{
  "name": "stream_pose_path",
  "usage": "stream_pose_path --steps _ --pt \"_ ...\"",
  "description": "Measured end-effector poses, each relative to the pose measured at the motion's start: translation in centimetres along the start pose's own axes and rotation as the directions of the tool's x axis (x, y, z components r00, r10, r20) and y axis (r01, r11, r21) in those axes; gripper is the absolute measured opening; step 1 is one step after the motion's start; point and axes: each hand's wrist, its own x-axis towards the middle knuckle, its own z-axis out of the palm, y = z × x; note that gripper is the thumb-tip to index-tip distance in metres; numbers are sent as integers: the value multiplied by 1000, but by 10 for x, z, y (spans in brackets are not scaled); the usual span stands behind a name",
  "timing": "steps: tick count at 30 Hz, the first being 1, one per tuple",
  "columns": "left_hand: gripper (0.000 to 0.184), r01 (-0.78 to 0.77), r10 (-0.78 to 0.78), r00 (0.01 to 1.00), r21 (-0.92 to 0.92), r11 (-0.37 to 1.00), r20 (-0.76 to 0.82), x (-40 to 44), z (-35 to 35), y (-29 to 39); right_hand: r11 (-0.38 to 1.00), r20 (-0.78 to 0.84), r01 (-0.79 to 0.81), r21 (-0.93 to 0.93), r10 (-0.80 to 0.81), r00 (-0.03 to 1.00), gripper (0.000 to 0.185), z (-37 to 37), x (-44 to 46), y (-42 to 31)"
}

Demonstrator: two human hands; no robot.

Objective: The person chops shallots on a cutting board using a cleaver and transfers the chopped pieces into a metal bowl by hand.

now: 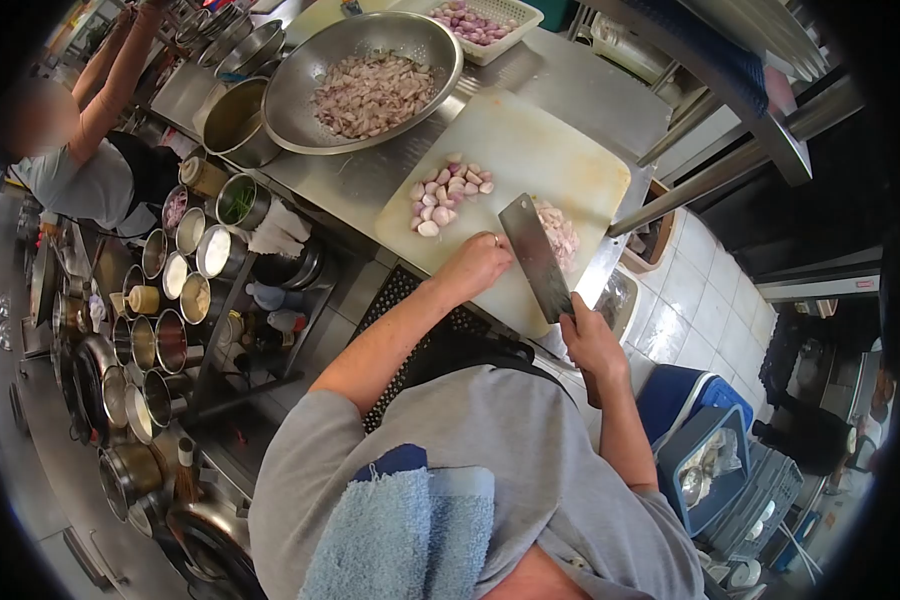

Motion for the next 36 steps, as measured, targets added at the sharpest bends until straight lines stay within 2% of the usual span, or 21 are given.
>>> stream_pose_path --steps 3,4,7,9,12,15,18,21,24,30,33,36 --pt "11 108 -107 993 17 994 -40 -5 -1 10 995 -51 90 -41 -92 994 25 8 0 2" --pt "12 51 -51 998 -6 999 -39 -4 1 7 991 -71 121 -57 -125 990 24 12 -2 3" --pt "13 -107 106 994 -55 993 -18 2 1 -9 991 -21 51 -121 -54 998 33 15 -4 -4" --pt "14 -203 205 978 -60 977 34 8 -1 -19 990 -45 80 -113 -85 995 26 16 -6 -5" --pt "15 -228 228 973 -14 974 41 7 -1 -26 972 -59 178 -155 -189 980 19 12 -3 -5" --pt "16 -256 255 966 30 966 48 7 0 -28 965 -33 200 -170 -209 977 18 5 -15 -18" --pt "16 -292 291 956 73 953 29 5 0 -27 966 14 160 -204 -161 987 18 10 -21 -15" --pt "16 -284 277 958 106 953 72 4 1 -28 961 3 187 -204 -190 982 17 15 -9 -11" --pt "15 -358 364 931 123 926 -32 3 -2 -23 960 -11 154 -236 -161 987 16 8 -19 -22" --pt "14 -309 316 948 124 943 -39 0 0 -22 953 -14 212 -214 -220 975 15 13 -9 -16" --pt "13 -320 326 944 97 942 -49 1 2 -23 967 -8 150 -207 -155 988 15 11 -16 -21" --pt "12 -281 286 958 97 955 -35 1 1 -21 964 -6 158 -213 -163 987 16 17 -4 -16"
